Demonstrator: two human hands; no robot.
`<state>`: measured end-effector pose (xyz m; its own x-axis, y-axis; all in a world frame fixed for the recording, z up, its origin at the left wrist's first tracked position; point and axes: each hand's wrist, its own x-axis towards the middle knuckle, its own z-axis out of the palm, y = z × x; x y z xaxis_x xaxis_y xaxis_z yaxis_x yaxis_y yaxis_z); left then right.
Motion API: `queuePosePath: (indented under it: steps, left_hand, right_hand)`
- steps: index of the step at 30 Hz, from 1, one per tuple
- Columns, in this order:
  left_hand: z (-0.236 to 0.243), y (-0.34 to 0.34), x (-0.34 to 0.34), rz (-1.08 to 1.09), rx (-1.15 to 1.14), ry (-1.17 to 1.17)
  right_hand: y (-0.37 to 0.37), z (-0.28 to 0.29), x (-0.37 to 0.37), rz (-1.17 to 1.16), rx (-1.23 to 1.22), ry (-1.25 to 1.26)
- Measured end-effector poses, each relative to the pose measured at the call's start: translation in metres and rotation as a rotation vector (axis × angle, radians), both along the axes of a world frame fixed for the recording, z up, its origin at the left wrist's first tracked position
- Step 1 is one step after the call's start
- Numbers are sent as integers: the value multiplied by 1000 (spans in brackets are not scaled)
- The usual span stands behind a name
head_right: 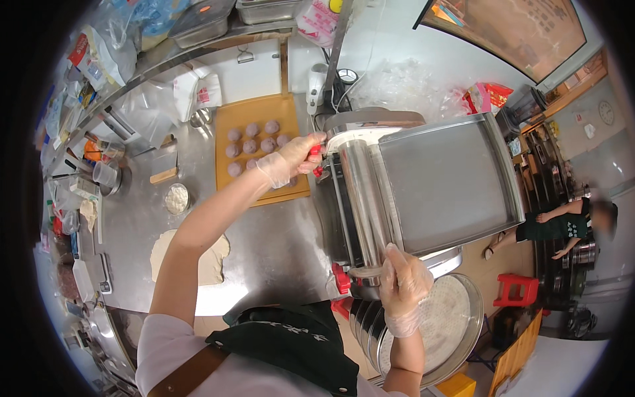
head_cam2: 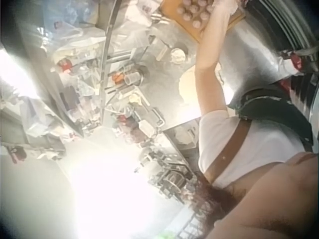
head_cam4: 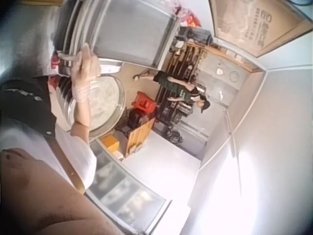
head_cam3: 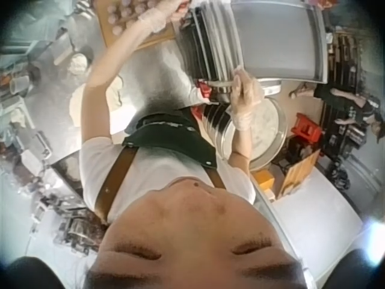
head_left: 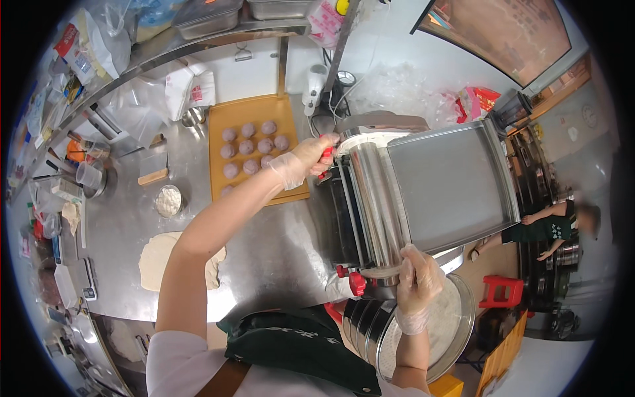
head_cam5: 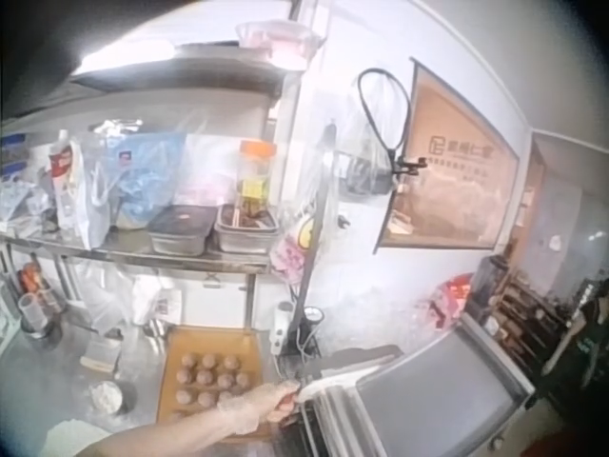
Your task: Preparing and flattening dough using a dough sheeter machine.
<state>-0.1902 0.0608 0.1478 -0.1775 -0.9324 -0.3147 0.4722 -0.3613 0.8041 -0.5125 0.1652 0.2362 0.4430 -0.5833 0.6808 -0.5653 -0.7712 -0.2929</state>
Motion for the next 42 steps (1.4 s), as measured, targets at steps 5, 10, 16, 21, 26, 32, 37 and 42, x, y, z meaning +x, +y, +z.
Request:
queuePosePath:
  steps: [5,10,16,21,26,32,37,42]
  left_hand:
    - [-7,2,10,205,-650,-1069]
    - [0,-2,25,226,-1261,-2032]
    - [7,5,19,241,-1238,-2115]
    - [4,19,-2,221,-386,-955]
    - [4,2,3,-34,81,152]
    - [8,-1,-4,35,27,-25]
    - [-10,2,7,207,-553,-772]
    - [9,7,11,72,-649,-1341]
  right_hand:
    - [1,1,1,4,16,-9]
    - [1,4,4,9,23,-11]
    - [2,3,3,20,33,-38]
    - [0,-2,2,12,24,-76]
    - [0,-3,3,27,18,-105]
    - [-2,-4,2,12,-2,-108]
    - [-1,-2,3,11,6,-85]
    - [-2,-4,2,1,-12,-75]
